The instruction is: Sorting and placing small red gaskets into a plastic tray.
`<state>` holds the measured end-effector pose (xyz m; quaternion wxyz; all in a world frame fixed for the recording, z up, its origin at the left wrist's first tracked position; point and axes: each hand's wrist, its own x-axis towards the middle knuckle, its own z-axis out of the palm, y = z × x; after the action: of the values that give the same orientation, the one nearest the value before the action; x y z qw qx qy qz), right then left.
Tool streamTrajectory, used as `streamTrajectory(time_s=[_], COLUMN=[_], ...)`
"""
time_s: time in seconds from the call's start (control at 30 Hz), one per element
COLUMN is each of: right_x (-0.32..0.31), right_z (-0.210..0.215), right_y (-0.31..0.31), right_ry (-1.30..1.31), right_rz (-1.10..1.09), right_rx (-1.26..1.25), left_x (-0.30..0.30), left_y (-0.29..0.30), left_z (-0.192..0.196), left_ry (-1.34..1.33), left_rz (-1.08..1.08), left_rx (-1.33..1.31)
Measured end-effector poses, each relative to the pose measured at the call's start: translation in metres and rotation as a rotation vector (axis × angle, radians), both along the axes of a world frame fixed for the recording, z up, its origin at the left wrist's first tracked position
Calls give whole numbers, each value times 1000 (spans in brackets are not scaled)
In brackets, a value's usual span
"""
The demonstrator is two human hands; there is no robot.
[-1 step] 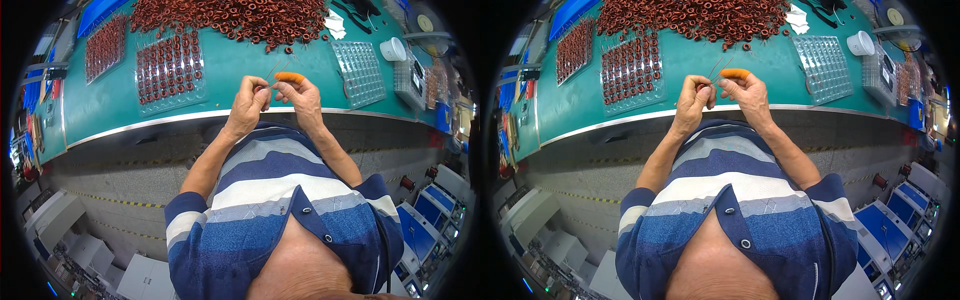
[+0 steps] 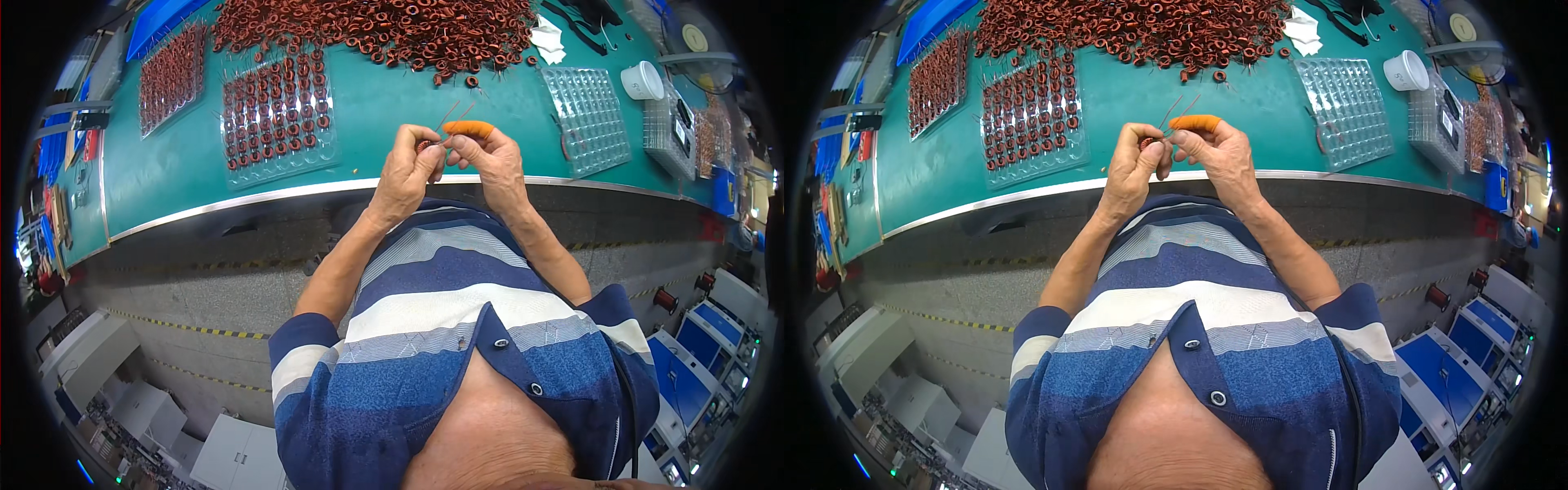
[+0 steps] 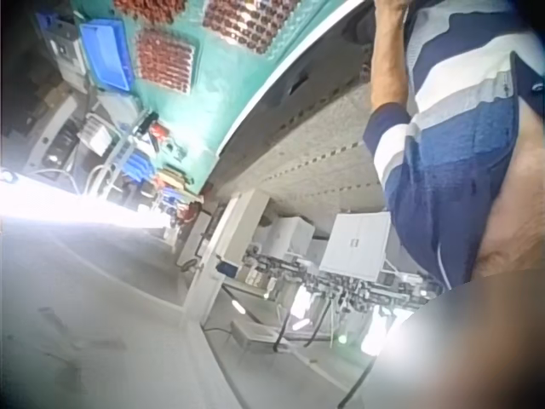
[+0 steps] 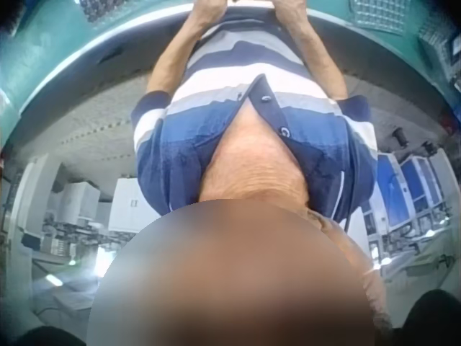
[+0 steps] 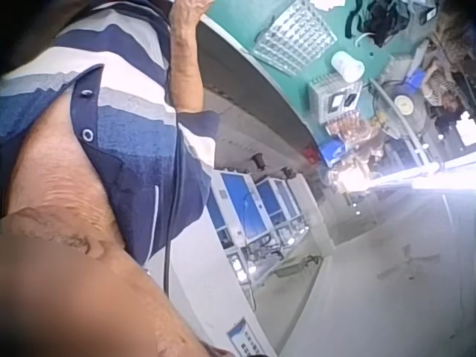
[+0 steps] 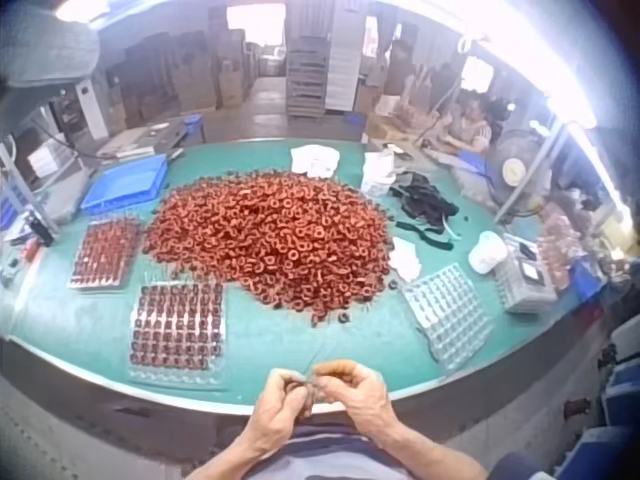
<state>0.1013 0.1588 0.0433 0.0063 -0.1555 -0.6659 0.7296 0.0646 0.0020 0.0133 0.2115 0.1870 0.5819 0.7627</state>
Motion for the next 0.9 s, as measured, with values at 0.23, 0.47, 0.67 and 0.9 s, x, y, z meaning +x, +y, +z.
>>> streamTrajectory(time_s=[0.23, 0.47, 0.67, 0.9], right_x=[5, 9, 5, 2], right_z=[5, 4, -3, -11], right_y=[-1, -6, -3, -1], right_ry=[62, 129, 451, -74], right_rz=[38, -40, 70, 2], right_rx=[79, 418, 843, 194], left_x=[2, 2, 4, 4], left_y=[2, 5, 4, 5], left_z=[4, 0, -15, -11], left_ry=[13, 137, 285, -34], left_rz=[34, 111, 88, 103], left_rx=[-127, -329, -370, -154])
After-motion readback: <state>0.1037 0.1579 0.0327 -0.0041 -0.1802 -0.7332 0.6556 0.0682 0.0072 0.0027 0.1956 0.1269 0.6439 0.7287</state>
